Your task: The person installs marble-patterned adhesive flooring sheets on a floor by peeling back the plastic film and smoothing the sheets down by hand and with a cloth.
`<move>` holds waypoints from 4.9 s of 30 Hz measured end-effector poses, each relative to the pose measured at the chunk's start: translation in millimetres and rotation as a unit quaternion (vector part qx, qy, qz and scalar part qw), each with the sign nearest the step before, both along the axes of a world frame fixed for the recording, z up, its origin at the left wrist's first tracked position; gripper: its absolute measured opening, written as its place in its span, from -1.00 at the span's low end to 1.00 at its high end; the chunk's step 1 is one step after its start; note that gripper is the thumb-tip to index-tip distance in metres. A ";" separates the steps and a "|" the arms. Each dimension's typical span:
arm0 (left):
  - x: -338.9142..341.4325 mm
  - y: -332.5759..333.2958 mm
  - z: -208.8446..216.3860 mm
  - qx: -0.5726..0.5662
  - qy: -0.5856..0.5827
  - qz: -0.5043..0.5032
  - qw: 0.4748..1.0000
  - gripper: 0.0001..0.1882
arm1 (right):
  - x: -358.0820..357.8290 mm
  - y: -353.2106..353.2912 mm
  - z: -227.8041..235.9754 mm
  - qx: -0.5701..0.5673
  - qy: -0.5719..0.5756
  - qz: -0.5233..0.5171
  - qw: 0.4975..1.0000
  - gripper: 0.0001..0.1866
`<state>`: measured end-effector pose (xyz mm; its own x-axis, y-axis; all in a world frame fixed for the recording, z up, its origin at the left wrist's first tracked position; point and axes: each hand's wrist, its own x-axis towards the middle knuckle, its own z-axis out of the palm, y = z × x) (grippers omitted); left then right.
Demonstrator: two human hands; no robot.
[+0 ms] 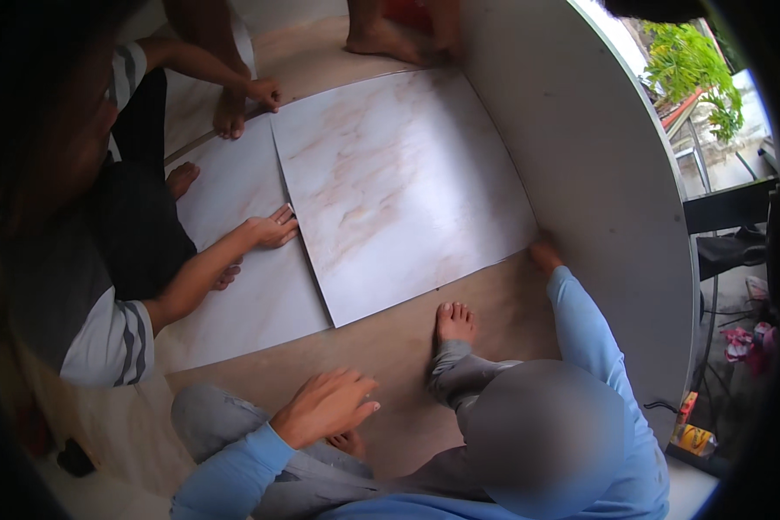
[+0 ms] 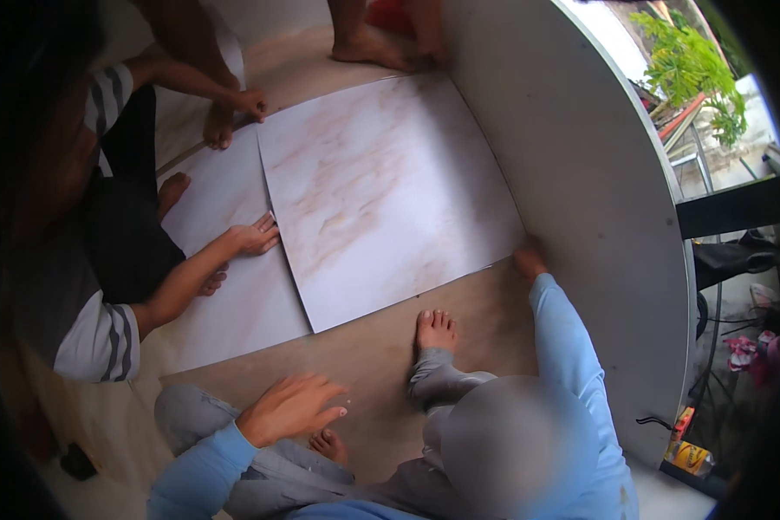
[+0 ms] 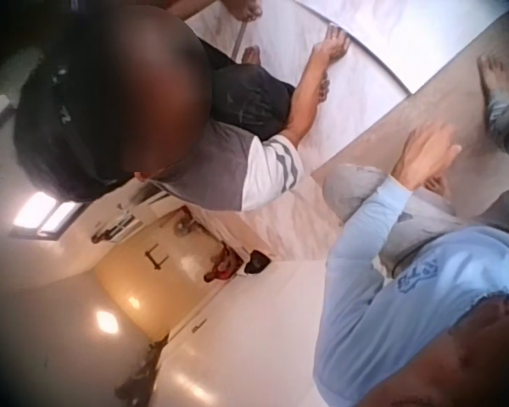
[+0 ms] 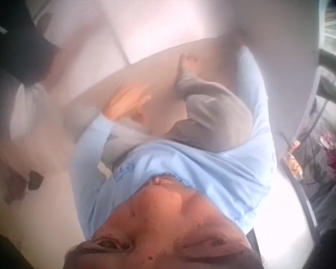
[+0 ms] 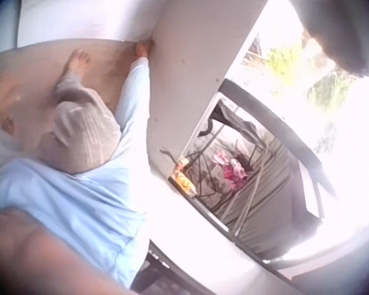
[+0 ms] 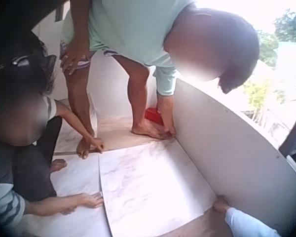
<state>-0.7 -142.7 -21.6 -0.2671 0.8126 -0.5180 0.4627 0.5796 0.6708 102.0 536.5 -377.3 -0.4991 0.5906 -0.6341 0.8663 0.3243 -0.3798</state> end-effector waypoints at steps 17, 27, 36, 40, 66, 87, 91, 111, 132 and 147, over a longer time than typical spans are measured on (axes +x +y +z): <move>-4.1 4.4 0.2 -0.023 -0.012 -0.004 1.000 -0.56 | -26.4 -54.6 68.8 -0.019 0.041 -0.095 0.994 -0.02; -3.4 2.2 -9.7 -0.020 -0.013 -0.004 1.000 -0.49 | -17.0 -49.0 53.3 0.012 0.090 -0.081 0.993 0.02; -3.7 0.0 -25.7 0.037 -0.011 0.008 0.999 -0.56 | 30.8 31.4 -32.3 0.360 -0.065 0.272 0.890 -0.16; -2.7 6.8 -25.1 0.040 -0.002 0.020 0.999 -0.56 | 18.9 -16.5 -18.2 0.246 0.041 0.092 0.964 -0.19; -22.9 13.4 -81.6 0.019 -0.087 0.418 0.904 -0.47 | -26.5 -171.3 102.3 0.001 0.203 -0.287 0.936 -0.48; -55.3 88.0 -129.5 0.190 -0.067 0.661 0.722 -0.67 | -90.4 -164.4 188.5 -0.233 0.405 -0.237 0.852 -0.60; -55.6 95.9 -106.0 0.255 -0.060 0.660 0.704 -0.71 | -89.5 -165.9 222.7 -0.118 0.428 -0.176 0.879 -0.57; -55.2 51.1 -3.3 0.342 0.004 0.636 0.692 -0.76 | 14.9 -231.1 354.3 -0.106 0.600 -0.174 0.773 -0.78; -39.9 70.7 46.8 0.244 -0.011 0.575 0.781 -0.78 | 18.4 -238.1 340.5 -0.192 0.642 -0.200 0.715 -0.79; -33.2 72.4 68.7 0.254 0.003 0.618 0.744 -0.78 | 5.4 -273.9 296.6 -0.150 0.504 -0.162 0.835 -0.47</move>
<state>-33.9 -70.4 47.2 -0.9741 0.0357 -0.2233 -0.2088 0.2371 0.9488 107.4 262.6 -80.7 -0.7142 0.6876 -0.1310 0.0800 -0.1057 -0.9912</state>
